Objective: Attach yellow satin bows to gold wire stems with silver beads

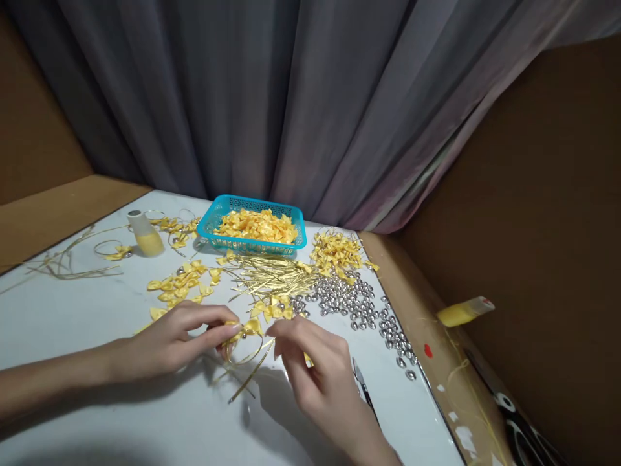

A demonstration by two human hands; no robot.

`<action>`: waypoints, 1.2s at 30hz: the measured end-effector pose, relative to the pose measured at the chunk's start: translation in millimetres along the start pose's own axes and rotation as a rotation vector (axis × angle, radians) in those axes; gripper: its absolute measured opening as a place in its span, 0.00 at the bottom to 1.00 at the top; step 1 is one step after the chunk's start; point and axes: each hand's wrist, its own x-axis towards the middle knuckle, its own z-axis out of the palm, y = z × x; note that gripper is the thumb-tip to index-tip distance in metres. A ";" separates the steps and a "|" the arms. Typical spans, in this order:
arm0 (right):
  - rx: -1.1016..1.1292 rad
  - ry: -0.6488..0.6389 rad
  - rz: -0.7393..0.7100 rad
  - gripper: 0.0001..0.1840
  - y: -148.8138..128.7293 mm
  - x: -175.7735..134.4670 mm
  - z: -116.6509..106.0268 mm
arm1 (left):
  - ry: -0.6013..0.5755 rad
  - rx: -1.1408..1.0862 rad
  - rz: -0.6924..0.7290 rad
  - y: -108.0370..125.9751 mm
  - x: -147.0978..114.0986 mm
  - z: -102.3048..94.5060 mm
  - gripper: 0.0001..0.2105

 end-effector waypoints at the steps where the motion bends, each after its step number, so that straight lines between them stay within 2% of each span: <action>1: -0.056 -0.026 -0.024 0.11 0.3 -0.3 0.0 | -0.020 -0.007 0.000 0.6 0.6 -0.3 0.13; 4: -0.114 -0.062 -0.069 0.10 -0.4 1.6 1.6 | -0.083 -0.041 -0.003 3.0 2.5 -3.4 0.12; 7: -0.072 -0.053 -0.141 0.12 -1.7 4.0 4.9 | -0.183 -0.058 -0.011 5.5 2.8 -7.9 0.12; 9: -0.014 -0.071 -0.134 0.14 -2.2 4.9 7.0 | -0.241 -0.055 -0.013 6.5 2.1 -10.4 0.13; 11: 0.030 -0.109 -0.095 0.12 -2.1 5.4 8.8 | -0.269 -0.043 -0.001 7.0 1.6 -12.0 0.13; 15: 0.086 -0.136 -0.044 0.05 -0.4 7.0 12.0 | -0.273 -0.007 0.028 7.1 2.8 -13.6 0.13; 23: 0.294 -0.123 0.075 0.03 3.2 7.5 18.1 | -0.274 0.065 0.085 6.0 2.2 -13.8 0.12; 36: 0.364 -0.111 0.205 0.03 9.4 7.4 20.1 | -0.270 0.048 -0.009 6.7 2.1 -15.2 0.13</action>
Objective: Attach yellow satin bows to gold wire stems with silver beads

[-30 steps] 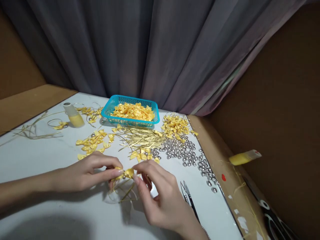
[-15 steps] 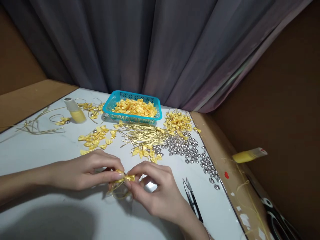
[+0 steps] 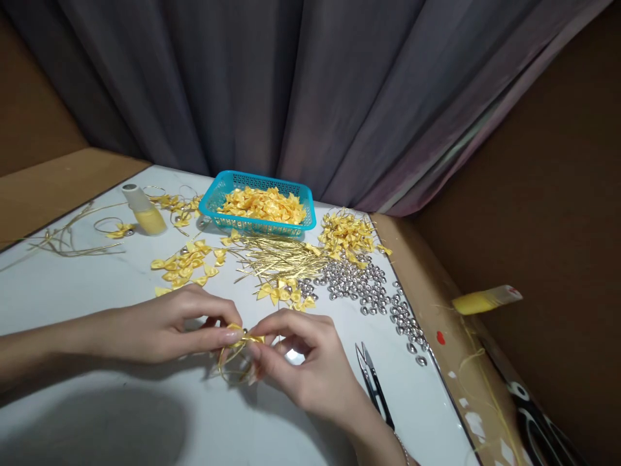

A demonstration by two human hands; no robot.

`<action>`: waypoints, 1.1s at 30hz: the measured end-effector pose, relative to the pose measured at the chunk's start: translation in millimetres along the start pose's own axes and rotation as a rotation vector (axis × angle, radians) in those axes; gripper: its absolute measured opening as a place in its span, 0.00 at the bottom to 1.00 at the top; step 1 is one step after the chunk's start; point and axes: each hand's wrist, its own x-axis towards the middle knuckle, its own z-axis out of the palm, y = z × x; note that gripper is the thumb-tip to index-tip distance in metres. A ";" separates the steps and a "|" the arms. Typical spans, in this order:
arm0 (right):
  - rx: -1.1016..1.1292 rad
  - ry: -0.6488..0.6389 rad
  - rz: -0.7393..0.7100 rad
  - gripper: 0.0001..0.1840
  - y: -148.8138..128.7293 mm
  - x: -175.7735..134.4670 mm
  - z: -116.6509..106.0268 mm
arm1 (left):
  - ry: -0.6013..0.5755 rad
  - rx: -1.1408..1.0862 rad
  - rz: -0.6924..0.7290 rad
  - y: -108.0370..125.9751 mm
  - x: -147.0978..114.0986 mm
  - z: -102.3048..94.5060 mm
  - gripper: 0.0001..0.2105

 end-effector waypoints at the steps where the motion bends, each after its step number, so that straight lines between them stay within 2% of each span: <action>1: -0.001 0.002 0.008 0.03 0.3 0.1 -0.1 | -0.001 -0.006 -0.002 -0.2 0.1 -0.1 0.13; 10: -0.060 0.022 0.017 0.04 -2.4 0.8 0.0 | 0.024 -0.039 -0.019 -1.0 2.5 3.3 0.12; 19: -0.004 -0.009 0.021 0.03 -2.9 2.2 -0.2 | 0.067 -0.018 0.006 -2.0 1.2 5.9 0.12; 25: 0.030 0.005 0.013 0.09 -7.4 2.3 -3.5 | 0.087 -0.051 -0.018 -0.8 2.4 4.9 0.11; 33: -0.099 0.028 -0.026 0.03 -7.1 0.3 -5.2 | 0.059 -0.094 -0.049 -0.3 2.9 3.7 0.12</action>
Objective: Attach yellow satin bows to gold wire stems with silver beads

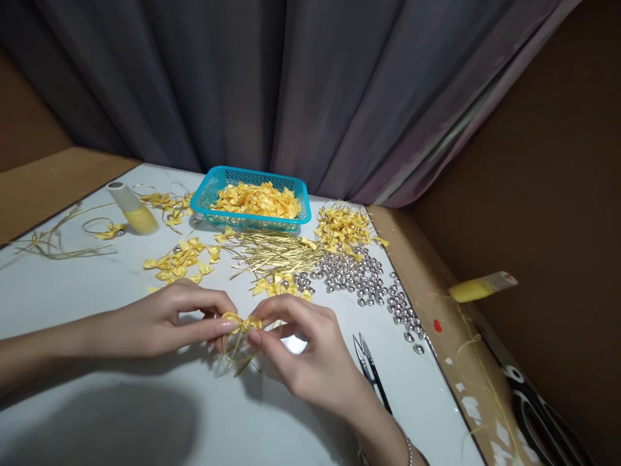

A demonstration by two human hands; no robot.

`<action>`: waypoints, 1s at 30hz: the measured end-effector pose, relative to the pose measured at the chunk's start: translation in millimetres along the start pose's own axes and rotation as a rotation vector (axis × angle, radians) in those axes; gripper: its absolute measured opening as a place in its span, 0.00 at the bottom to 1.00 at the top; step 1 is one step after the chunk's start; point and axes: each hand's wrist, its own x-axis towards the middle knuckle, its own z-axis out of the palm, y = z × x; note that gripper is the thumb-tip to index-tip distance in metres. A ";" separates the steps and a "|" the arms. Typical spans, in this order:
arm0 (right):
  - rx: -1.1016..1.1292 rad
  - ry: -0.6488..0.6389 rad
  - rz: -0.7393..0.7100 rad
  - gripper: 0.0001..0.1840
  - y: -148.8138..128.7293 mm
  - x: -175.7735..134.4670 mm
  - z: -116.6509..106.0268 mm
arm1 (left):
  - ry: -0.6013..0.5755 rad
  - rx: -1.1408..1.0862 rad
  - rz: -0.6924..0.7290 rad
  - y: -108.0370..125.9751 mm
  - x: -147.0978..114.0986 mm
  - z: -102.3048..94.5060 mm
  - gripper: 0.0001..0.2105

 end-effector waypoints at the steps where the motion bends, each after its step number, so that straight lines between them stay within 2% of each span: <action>1: -0.019 0.004 -0.013 0.03 0.3 -0.1 -0.2 | -0.003 -0.003 -0.003 0.3 0.4 -0.1 0.12; 13: -0.097 -0.028 -0.104 0.07 -0.4 2.5 -0.3 | -0.034 0.009 0.004 -2.2 2.2 1.7 0.13; 30: -0.059 -0.051 0.007 0.05 -1.4 4.0 -0.9 | 0.022 0.087 0.018 -4.8 2.4 5.2 0.13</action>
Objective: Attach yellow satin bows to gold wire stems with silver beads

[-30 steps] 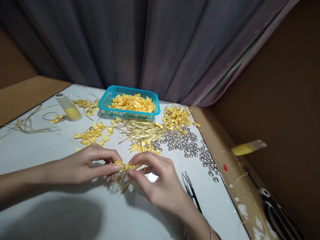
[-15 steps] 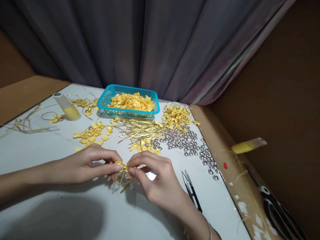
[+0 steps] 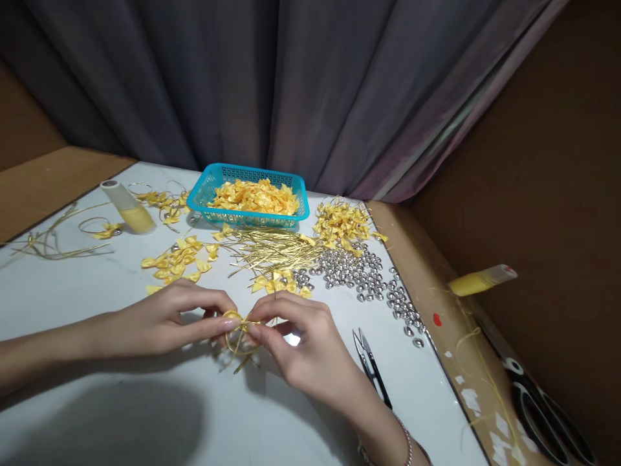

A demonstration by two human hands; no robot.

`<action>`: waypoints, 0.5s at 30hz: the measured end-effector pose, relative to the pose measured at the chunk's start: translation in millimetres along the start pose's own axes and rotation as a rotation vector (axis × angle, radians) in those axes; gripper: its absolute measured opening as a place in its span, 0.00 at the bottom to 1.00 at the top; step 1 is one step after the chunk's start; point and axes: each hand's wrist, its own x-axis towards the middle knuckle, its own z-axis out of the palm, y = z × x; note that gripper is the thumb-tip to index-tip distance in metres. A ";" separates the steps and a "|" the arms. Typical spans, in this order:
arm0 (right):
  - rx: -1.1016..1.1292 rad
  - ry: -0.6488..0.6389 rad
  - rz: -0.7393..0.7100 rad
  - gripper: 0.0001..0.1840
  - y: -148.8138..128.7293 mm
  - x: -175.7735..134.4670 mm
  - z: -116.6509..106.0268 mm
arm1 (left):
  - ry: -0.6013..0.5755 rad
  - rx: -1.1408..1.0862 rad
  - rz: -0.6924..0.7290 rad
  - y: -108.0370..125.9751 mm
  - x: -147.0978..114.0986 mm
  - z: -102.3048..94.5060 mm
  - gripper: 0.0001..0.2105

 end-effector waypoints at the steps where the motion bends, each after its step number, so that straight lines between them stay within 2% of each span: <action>1: -0.001 0.000 0.001 0.06 -0.1 0.0 0.1 | 0.001 0.000 -0.003 0.2 -0.1 0.2 0.13; 8: -0.002 -0.006 0.007 0.05 1.7 0.2 0.5 | -0.004 -0.031 -0.035 -1.2 0.3 0.4 0.12; 15: 0.026 0.005 0.029 0.05 2.0 1.2 0.7 | -0.060 -0.193 -0.131 -2.3 3.3 -1.1 0.13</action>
